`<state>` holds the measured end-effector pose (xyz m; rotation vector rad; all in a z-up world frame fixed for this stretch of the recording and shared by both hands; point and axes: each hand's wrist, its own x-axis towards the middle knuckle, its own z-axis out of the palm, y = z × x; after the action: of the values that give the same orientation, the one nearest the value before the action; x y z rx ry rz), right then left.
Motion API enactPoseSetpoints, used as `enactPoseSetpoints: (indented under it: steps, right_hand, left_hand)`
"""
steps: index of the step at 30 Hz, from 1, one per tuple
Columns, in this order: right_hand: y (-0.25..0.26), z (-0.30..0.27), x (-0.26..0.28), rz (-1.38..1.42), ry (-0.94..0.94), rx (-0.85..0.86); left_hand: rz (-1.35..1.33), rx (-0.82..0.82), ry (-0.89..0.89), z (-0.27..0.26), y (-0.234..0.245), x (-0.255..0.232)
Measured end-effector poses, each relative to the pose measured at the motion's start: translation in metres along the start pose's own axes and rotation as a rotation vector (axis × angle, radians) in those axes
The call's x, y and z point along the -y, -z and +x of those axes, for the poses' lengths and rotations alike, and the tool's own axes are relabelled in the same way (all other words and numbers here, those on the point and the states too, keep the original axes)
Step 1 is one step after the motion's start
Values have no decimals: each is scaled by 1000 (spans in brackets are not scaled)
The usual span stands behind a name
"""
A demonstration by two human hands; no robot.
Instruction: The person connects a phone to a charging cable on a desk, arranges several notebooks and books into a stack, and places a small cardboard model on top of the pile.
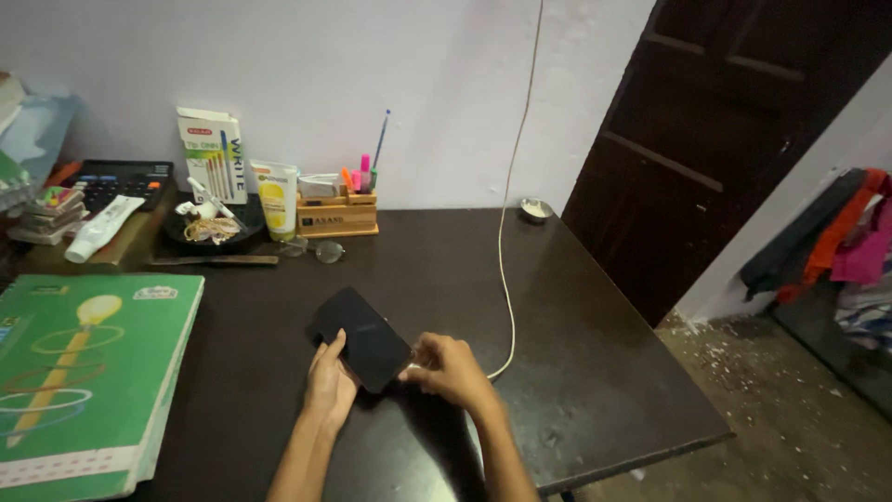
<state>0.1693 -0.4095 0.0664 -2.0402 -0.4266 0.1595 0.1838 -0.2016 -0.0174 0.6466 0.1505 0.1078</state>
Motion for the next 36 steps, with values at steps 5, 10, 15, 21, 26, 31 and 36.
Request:
enactPoseSetpoints:
  steps: [5, 10, 15, 21, 26, 31, 36]
  right_hand:
    - [-6, -1, 6, -60, -11, -136]
    - [-7, -11, 12, -29, 64, -205]
    - [-5, -18, 21, 20, 25, -144]
    - [-10, -18, 25, 87, -7, -164]
    - [-13, -10, 15, 41, 1, -184]
    - [-15, -12, 5, 12, 7, -232]
    - [-21, -13, -2, -131, 204, -284]
  left_hand:
    - [-112, 9, 11, 8, 7, 1]
    - [-178, 90, -8, 16, 12, 2]
    - [-232, 133, -39, 21, 18, 8]
    - [-225, 22, -55, 31, 26, 18]
    - [-194, -45, -53, 30, 23, 19]
    - [-194, 36, -112, 21, 14, 18]
    - [-126, 18, -115, 14, 12, 14]
